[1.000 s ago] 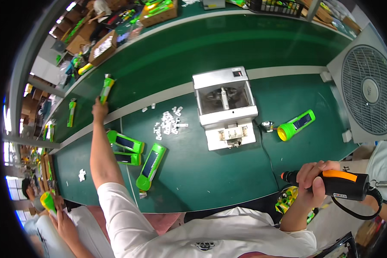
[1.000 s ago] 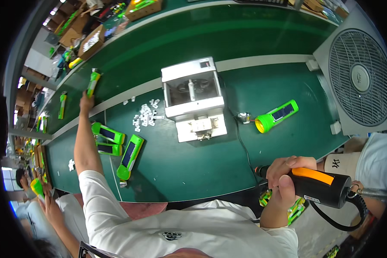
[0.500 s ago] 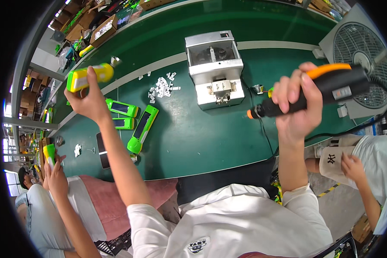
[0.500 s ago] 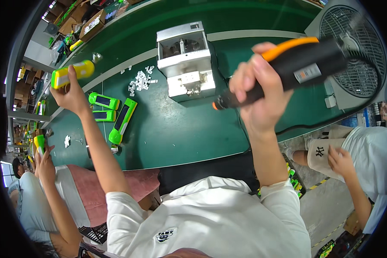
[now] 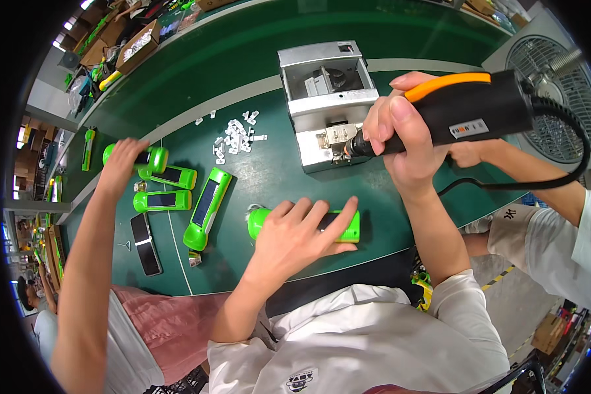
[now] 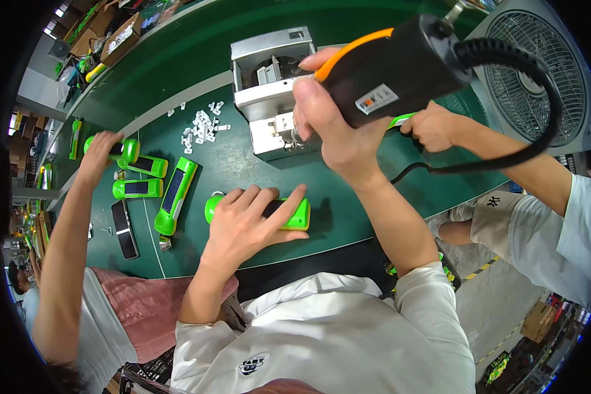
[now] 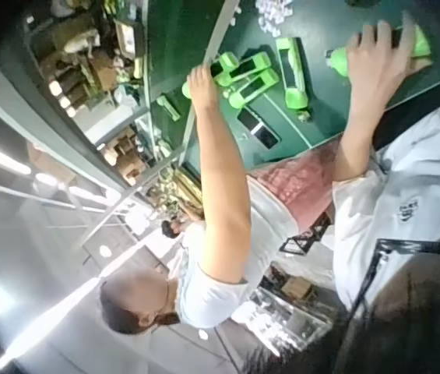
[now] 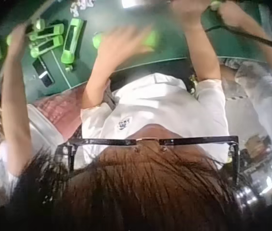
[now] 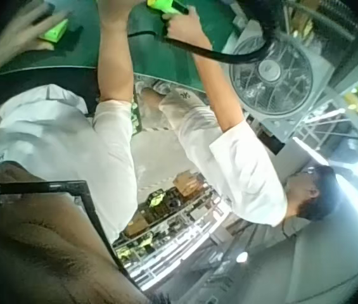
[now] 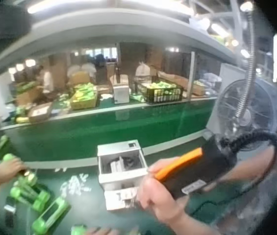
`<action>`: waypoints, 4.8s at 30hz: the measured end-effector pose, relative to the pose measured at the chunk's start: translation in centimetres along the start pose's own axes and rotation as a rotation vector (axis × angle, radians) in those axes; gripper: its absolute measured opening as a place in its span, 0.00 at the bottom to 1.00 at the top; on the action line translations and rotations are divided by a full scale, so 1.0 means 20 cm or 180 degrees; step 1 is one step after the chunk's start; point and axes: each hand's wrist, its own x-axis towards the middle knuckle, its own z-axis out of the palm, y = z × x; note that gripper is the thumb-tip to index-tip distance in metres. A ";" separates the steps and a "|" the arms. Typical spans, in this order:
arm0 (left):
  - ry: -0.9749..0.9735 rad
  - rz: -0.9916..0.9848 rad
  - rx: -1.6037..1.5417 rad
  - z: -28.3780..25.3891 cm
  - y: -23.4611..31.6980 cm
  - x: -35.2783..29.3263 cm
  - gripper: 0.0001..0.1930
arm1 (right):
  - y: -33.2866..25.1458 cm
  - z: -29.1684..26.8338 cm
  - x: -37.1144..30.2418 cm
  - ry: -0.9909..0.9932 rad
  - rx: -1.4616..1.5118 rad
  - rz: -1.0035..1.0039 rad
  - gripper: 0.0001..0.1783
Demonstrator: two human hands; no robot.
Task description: The person assembles flashlights along a workbench by fitting components onto each flashlight body and fastening them with an electric screwdriver.
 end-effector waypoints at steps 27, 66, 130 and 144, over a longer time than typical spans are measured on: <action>-0.0094 -0.0804 -0.1276 0.19 -0.08 0.08 0.23 | -0.12 -0.06 0.01 -0.0861 -0.0604 0.0936 0.17; -0.0108 -0.0836 -0.1204 0.19 -0.07 0.09 0.20 | 0.04 -0.24 -0.19 -0.1489 -0.0683 0.0824 0.18; 0.0203 -0.0985 -0.0916 0.24 -0.08 0.09 0.17 | 0.09 -0.19 -0.24 -0.1407 -0.0914 0.0419 0.14; -0.0199 -0.0712 -0.0782 0.20 -0.08 0.10 0.25 | -0.10 -0.12 -0.12 -0.0752 0.0029 -0.0001 0.18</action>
